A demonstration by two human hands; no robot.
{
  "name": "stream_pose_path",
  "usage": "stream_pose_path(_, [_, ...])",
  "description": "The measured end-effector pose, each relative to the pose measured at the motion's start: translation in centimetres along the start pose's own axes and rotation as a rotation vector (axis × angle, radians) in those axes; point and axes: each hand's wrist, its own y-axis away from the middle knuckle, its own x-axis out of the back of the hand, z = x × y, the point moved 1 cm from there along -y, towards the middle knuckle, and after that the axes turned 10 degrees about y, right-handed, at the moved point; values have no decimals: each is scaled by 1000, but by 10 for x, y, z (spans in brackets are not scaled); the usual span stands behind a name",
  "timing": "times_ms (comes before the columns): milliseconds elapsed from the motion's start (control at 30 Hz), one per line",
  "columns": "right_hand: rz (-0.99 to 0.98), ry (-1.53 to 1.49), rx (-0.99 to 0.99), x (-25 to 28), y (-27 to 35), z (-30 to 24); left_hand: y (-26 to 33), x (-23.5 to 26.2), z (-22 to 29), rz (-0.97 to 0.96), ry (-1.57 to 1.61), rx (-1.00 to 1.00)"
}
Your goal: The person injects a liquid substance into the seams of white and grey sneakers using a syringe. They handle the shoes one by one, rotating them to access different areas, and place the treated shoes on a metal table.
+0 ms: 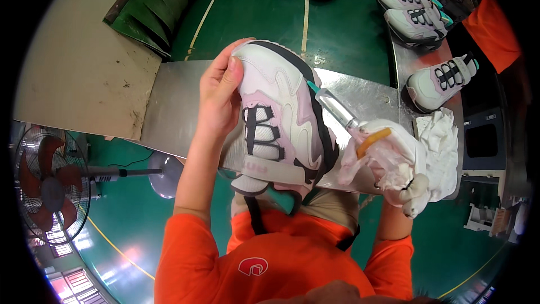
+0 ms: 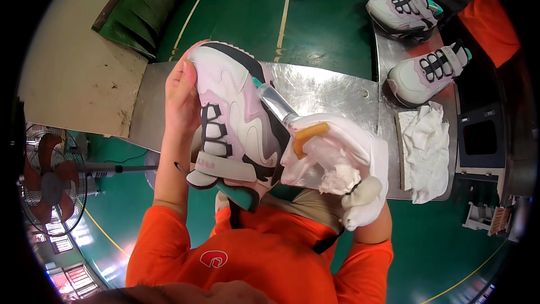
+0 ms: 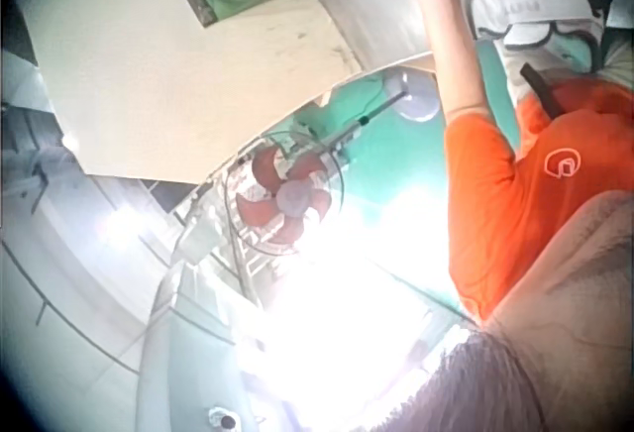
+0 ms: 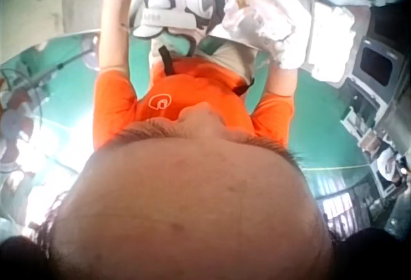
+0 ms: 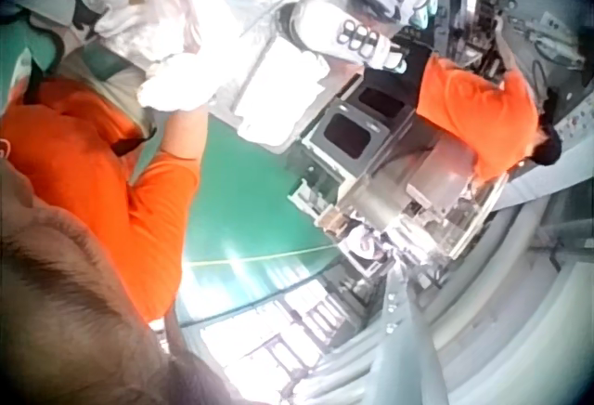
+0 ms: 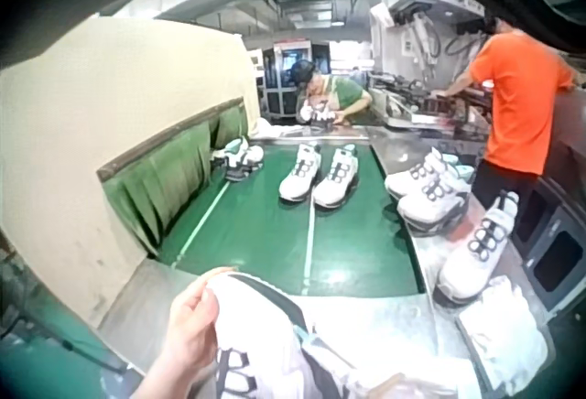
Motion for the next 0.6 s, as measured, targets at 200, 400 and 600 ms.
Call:
stream_pose_path(200, [124, -136, -113, -11, -2, -2, 2, 14, -9, 148, 32, 57])
stream_pose_path(400, [227, -182, -184, -8, 6, -4, 1, 12, -12, 215, 64, 67])
stream_pose_path(600, [216, -17, -134, -5, 13, -6, 0, 8, -13, 229, 72, 71])
